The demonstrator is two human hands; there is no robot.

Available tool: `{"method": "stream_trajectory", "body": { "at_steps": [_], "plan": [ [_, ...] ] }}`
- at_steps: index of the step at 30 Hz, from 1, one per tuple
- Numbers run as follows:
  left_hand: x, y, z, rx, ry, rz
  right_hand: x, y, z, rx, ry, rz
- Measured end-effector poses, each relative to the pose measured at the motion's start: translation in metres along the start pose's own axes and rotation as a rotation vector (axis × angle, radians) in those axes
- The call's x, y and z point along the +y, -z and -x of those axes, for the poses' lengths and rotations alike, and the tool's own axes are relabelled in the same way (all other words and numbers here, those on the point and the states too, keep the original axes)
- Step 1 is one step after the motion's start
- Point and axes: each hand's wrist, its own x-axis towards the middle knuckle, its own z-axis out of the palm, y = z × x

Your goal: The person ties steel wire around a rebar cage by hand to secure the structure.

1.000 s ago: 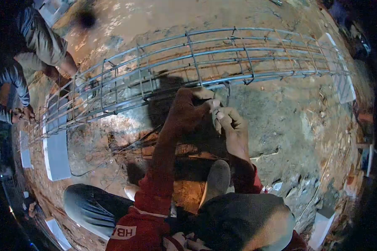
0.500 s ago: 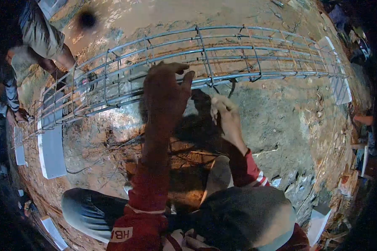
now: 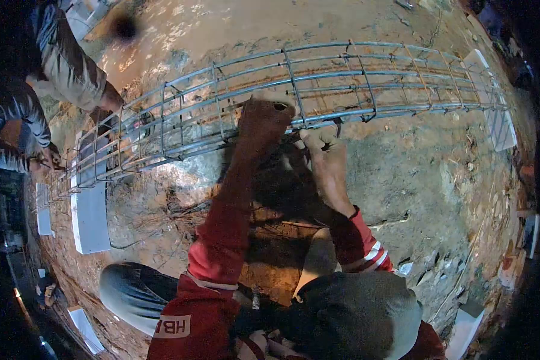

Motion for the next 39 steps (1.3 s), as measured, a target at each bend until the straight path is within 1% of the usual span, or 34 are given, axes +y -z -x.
{"method": "stream_trajectory", "body": {
  "at_steps": [1, 2, 4, 5, 7, 8, 9, 10, 11, 13, 14, 15, 16, 17, 19, 20, 21, 22, 23, 24, 25, 26, 27, 29, 30, 32, 33, 34, 35, 36, 37, 38, 39],
  "plan": [
    [0.000, -0.003, 0.001, 0.039, 0.050, 0.067, -0.005, 0.000, 0.001, -0.002, 0.000, -0.008],
    [-0.001, -0.007, 0.001, 0.037, 0.050, 0.060, -0.010, -0.001, 0.002, 0.016, -0.031, -0.030],
    [-0.005, -0.016, 0.000, 0.115, 0.142, -0.158, -0.008, 0.000, 0.002, 0.036, -0.063, -0.057],
    [-0.002, -0.016, 0.003, 0.113, 0.142, -0.161, 0.002, 0.004, -0.001, 0.008, -0.025, -0.061],
    [0.006, -0.015, 0.010, 0.227, -0.008, -0.159, 0.023, 0.007, -0.009, -0.018, 0.016, -0.066],
    [0.003, -0.018, 0.009, 0.228, -0.011, -0.162, 0.030, 0.006, -0.013, -0.027, 0.063, -0.087],
    [-0.003, -0.022, 0.007, 0.205, -0.075, -0.352, 0.036, 0.007, -0.016, -0.035, 0.110, -0.110],
    [-0.008, -0.025, 0.005, 0.182, -0.138, -0.544, 0.041, 0.009, -0.018, -0.036, 0.114, -0.114],
    [-0.008, -0.025, 0.003, 0.188, -0.142, -0.550, 0.040, 0.010, -0.021, -0.048, 0.117, -0.063],
    [-0.010, -0.023, 0.002, 0.197, 0.000, -0.377, 0.039, 0.010, -0.024, -0.062, 0.121, -0.023],
    [-0.008, -0.022, 0.005, 0.199, 0.000, -0.387, 0.036, 0.012, -0.022, -0.052, 0.152, -0.008],
    [-0.005, -0.023, 0.011, 0.276, -0.078, -0.243, 0.034, 0.014, -0.019, -0.043, 0.181, 0.009],
    [-0.002, -0.025, 0.013, 0.351, -0.156, -0.097, 0.029, 0.016, -0.018, -0.051, 0.166, -0.024],
    [-0.001, -0.028, 0.011, 0.355, -0.149, -0.101, 0.024, 0.016, -0.016, -0.059, 0.165, -0.026],
    [0.001, -0.035, 0.003, 0.287, -0.090, -0.147, 0.017, 0.015, -0.015, 0.013, -0.081, -0.019],
    [0.007, -0.029, 0.004, 0.289, -0.086, -0.145, 0.024, 0.013, -0.017, 0.034, 0.004, -0.035],
    [0.020, -0.019, 0.007, 0.204, -0.071, -0.131, 0.029, 0.012, -0.018, 0.032, 0.002, -0.028],
    [0.030, -0.013, 0.010, 0.115, -0.061, -0.114, 0.033, 0.012, -0.019, 0.036, 0.089, 0.032],
    [0.033, -0.013, 0.011, 0.109, -0.066, -0.108, 0.035, 0.014, -0.020, 0.045, 0.178, 0.090],
    [0.035, -0.012, 0.012, 0.143, -0.061, -0.003, 0.034, 0.017, -0.021, 0.055, 0.178, 0.093],
    [0.035, -0.011, 0.012, 0.178, -0.053, 0.100, 0.033, 0.019, -0.022, 0.036, 0.242, 0.208],
    [0.033, -0.012, 0.011, 0.173, -0.054, 0.102, 0.031, 0.021, -0.022, 0.011, 0.303, 0.323],
    [0.030, -0.014, 0.011, 0.188, -0.027, 0.070, 0.028, 0.026, -0.019, 0.010, 0.300, 0.325],
    [0.026, -0.016, 0.011, 0.204, 0.002, 0.040, 0.014, 0.040, -0.011, 0.017, 0.080, 0.486],
    [0.026, -0.017, 0.012, 0.216, -0.010, 0.044, 0.000, 0.043, -0.007, 0.017, 0.077, 0.490],
    [0.022, -0.022, 0.011, 0.229, -0.023, 0.053, -0.037, 0.047, -0.002, 0.039, 0.379, 1.060],
    [0.015, -0.028, 0.012, 0.270, -0.082, 0.076, -0.053, 0.049, -0.007, 0.038, 0.378, 1.064],
    [0.007, -0.033, 0.011, 0.313, -0.140, 0.098, -0.068, 0.052, -0.019, -0.070, 0.576, 1.127],
    [0.003, -0.037, 0.011, 0.315, -0.137, 0.100, -0.076, 0.054, -0.033, -0.182, 0.776, 1.180],
    [0.002, -0.040, 0.012, 0.351, -0.136, 0.108, -0.072, 0.055, -0.051, -0.225, 0.760, 1.065],
    [0.001, -0.043, 0.012, 0.389, -0.137, 0.115, -0.068, 0.056, -0.063, -0.227, 0.765, 1.066],
    [0.010, -0.037, 0.015, 0.395, -0.135, 0.116, -0.064, 0.057, -0.073, -0.293, 0.686, 0.935],
    [0.026, -0.025, 0.022, 0.331, -0.118, 0.117, -0.064, 0.057, -0.081, -0.359, 0.603, 0.804]
  ]
}}
